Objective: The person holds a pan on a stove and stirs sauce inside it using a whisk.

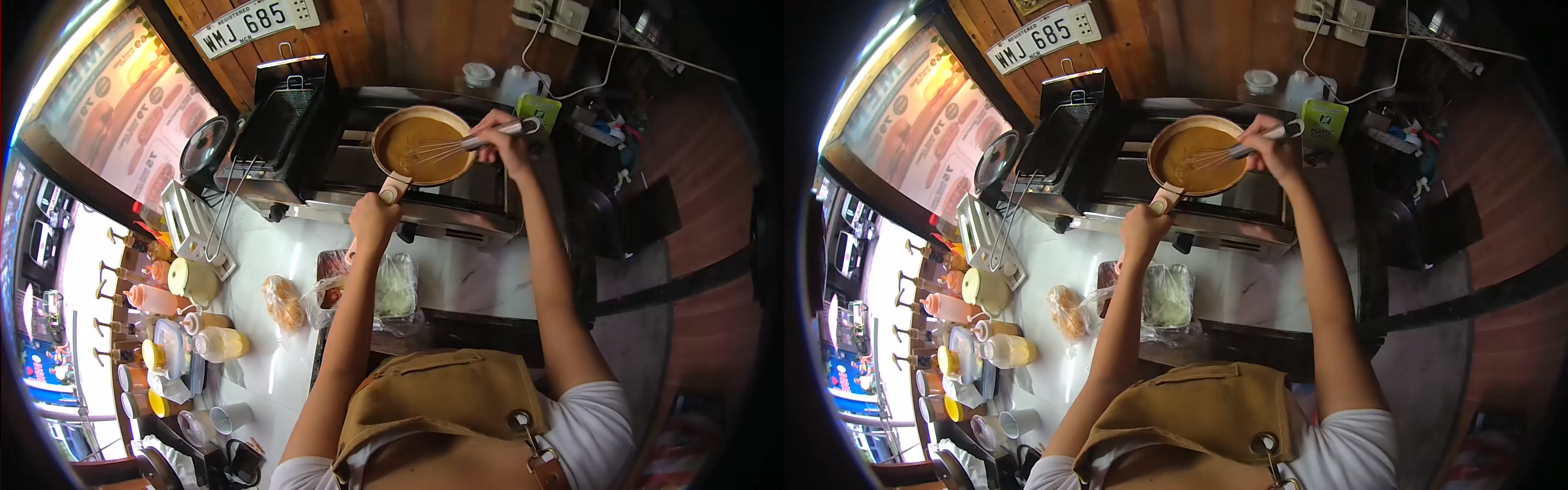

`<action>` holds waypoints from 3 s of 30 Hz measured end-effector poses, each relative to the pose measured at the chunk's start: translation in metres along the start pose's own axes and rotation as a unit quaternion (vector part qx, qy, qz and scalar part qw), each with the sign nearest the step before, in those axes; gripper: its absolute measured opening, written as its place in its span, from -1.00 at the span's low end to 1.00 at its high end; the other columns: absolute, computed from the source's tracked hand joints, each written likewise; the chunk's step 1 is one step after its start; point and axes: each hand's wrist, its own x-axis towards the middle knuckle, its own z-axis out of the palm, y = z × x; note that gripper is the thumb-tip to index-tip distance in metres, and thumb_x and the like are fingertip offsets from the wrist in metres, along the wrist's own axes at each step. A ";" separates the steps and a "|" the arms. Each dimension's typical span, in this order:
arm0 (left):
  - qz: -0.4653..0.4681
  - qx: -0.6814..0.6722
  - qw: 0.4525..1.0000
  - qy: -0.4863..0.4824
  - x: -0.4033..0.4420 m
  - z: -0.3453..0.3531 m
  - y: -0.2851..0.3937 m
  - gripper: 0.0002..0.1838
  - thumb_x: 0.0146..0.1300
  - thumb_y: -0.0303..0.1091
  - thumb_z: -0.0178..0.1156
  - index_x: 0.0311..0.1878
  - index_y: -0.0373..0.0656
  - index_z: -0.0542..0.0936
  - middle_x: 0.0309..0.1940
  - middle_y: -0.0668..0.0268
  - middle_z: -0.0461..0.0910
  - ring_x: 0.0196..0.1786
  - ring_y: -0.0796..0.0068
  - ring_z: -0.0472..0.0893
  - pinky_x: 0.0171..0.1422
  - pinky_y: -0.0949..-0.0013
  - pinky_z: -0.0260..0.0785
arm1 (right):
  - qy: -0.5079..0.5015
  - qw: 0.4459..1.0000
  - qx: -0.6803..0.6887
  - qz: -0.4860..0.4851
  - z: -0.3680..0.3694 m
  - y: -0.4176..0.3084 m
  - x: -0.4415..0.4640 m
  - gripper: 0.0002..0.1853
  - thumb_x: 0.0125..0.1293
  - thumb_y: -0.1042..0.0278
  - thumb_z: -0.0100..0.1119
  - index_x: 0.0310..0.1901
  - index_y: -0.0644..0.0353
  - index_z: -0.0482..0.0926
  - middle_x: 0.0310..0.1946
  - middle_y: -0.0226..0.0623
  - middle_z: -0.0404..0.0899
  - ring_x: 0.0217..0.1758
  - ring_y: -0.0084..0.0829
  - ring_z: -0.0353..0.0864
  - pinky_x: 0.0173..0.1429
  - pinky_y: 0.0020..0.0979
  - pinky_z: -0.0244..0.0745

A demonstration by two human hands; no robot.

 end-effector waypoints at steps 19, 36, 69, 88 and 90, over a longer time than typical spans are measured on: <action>0.001 -0.020 0.996 0.087 -0.013 0.007 0.003 -0.77 -0.23 -0.31 0.06 -0.57 -0.32 0.53 -0.53 -0.04 0.52 -0.40 -0.02 0.53 -0.25 0.12 0.37 | 0.056 0.997 -0.003 -0.050 -0.001 0.002 0.016 -0.91 -0.05 0.47 0.06 -0.59 0.27 0.41 -0.64 -0.28 0.48 -0.80 -0.60 0.36 -0.75 -0.63 0.20; -0.008 -0.019 0.997 0.077 -0.012 0.008 0.002 -0.77 -0.23 -0.33 0.04 -0.56 -0.32 0.54 -0.53 -0.02 0.53 -0.39 0.00 0.54 -0.25 0.13 0.38 | 0.040 0.996 -0.006 -0.082 0.020 0.021 0.014 -0.96 0.02 0.53 0.02 -0.50 0.30 0.44 -0.46 -0.22 0.52 -0.66 -0.58 0.47 -0.64 -0.64 0.31; -0.008 -0.026 0.999 0.037 -0.009 -0.001 0.003 -0.76 -0.22 -0.33 0.05 -0.52 -0.33 0.55 -0.50 -0.02 0.54 -0.36 -0.01 0.54 -0.24 0.13 0.38 | -0.091 0.996 0.004 -0.009 0.004 0.013 0.041 -0.88 0.01 0.42 -0.01 -0.46 0.30 0.43 -0.49 -0.21 0.53 -0.71 -0.60 0.42 -0.71 -0.67 0.16; 0.002 -0.016 0.998 0.054 -0.008 0.007 0.000 -0.78 -0.23 -0.35 0.06 -0.55 -0.32 0.54 -0.51 -0.02 0.54 -0.37 0.00 0.54 -0.24 0.14 0.38 | 0.021 0.999 -0.044 0.010 -0.022 -0.016 0.038 -0.87 -0.01 0.36 0.02 -0.53 0.24 0.43 -0.58 -0.28 0.52 -0.78 -0.62 0.38 -0.73 -0.67 0.10; 0.006 -0.015 0.998 0.056 -0.006 0.009 -0.001 -0.78 -0.24 -0.35 0.06 -0.54 -0.33 0.54 -0.52 -0.02 0.54 -0.37 0.00 0.54 -0.24 0.14 0.38 | 0.037 0.999 -0.020 0.000 -0.013 -0.001 0.043 -0.89 -0.01 0.38 0.04 -0.53 0.23 0.44 -0.61 -0.29 0.51 -0.79 -0.61 0.38 -0.74 -0.66 0.11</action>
